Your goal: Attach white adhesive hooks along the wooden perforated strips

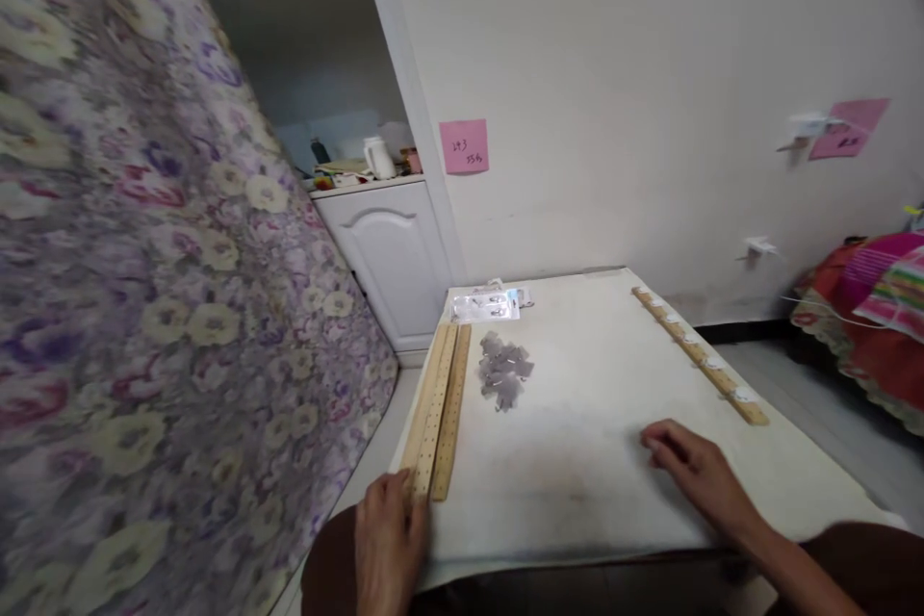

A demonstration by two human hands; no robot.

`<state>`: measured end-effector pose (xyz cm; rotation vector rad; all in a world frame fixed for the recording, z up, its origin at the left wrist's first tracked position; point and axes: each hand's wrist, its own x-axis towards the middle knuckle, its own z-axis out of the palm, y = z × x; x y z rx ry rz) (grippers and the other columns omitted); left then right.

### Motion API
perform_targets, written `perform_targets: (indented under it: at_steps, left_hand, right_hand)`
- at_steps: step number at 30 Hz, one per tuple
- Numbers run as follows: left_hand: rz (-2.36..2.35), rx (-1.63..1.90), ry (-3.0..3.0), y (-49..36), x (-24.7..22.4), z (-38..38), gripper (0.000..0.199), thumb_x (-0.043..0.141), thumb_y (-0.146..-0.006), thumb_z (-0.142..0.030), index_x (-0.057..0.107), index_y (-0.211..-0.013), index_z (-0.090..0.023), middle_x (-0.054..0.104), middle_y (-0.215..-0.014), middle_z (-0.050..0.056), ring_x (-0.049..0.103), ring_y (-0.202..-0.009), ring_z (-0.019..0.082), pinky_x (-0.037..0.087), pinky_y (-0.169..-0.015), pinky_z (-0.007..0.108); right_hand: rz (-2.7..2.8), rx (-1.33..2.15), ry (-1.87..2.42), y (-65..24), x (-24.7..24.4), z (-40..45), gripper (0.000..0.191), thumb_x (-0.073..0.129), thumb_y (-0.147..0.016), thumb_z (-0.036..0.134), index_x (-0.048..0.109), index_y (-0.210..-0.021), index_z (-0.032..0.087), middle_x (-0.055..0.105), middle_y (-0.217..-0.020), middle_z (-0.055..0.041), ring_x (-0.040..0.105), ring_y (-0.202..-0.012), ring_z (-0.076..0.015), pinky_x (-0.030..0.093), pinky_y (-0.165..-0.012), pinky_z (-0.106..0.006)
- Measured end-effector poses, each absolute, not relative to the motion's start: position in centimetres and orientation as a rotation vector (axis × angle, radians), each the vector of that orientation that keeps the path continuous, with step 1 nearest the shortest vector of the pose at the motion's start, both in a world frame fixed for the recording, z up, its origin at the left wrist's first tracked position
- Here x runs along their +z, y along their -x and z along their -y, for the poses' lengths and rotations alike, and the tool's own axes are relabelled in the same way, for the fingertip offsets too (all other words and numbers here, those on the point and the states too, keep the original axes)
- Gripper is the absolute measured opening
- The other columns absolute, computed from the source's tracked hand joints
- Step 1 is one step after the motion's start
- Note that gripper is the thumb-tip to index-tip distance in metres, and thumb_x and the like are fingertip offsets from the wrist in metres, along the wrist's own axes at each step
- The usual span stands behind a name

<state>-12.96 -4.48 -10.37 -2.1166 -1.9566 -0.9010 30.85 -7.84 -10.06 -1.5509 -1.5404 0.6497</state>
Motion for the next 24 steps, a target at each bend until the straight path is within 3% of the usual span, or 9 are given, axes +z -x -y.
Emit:
perform_targets:
  at_steps: [4, 13, 24]
  left_hand:
    - [2.067, -0.837, 2.109, 13.9, -11.4, 5.0, 0.039, 0.049, -0.082, -0.038, 0.059, -0.113, -0.016, 0.055, -0.110, 0.012, 0.054, -0.100, 0.027, 0.047, -0.089, 0.044]
    - [2.276, -0.805, 2.147, 13.3, -11.7, 5.7, 0.056, 0.052, -0.080, -0.045, 0.048, -0.128, -0.016, 0.052, -0.120, 0.011, 0.049, -0.113, 0.028, 0.043, -0.098, 0.043]
    - [2.201, -0.713, 2.023, 13.0, -12.0, 5.2, 0.047, 0.049, -0.080, -0.028, 0.047, -0.126, -0.018, 0.056, -0.113, 0.009, 0.052, -0.105, 0.026, 0.042, -0.094, 0.040]
  right_hand:
    - [1.686, 0.696, 1.487, -27.7, -11.6, 7.6, 0.027, 0.041, -0.089, 0.040, 0.059, -0.080, 0.021, 0.063, -0.071, -0.0010, 0.059, -0.067, -0.0173, 0.046, -0.064, -0.027]
    - [1.658, 0.747, 1.561, -28.9, -13.8, 8.1, 0.028, 0.042, -0.090, 0.044, 0.058, -0.086, 0.022, 0.063, -0.075, -0.0010, 0.058, -0.072, -0.0176, 0.045, -0.067, -0.026]
    - [1.701, 0.729, 1.600, -28.8, -14.1, 8.0, 0.029, 0.039, -0.091, 0.045, 0.057, -0.087, 0.022, 0.064, -0.078, -0.0011, 0.059, -0.075, -0.0182, 0.044, -0.071, -0.028]
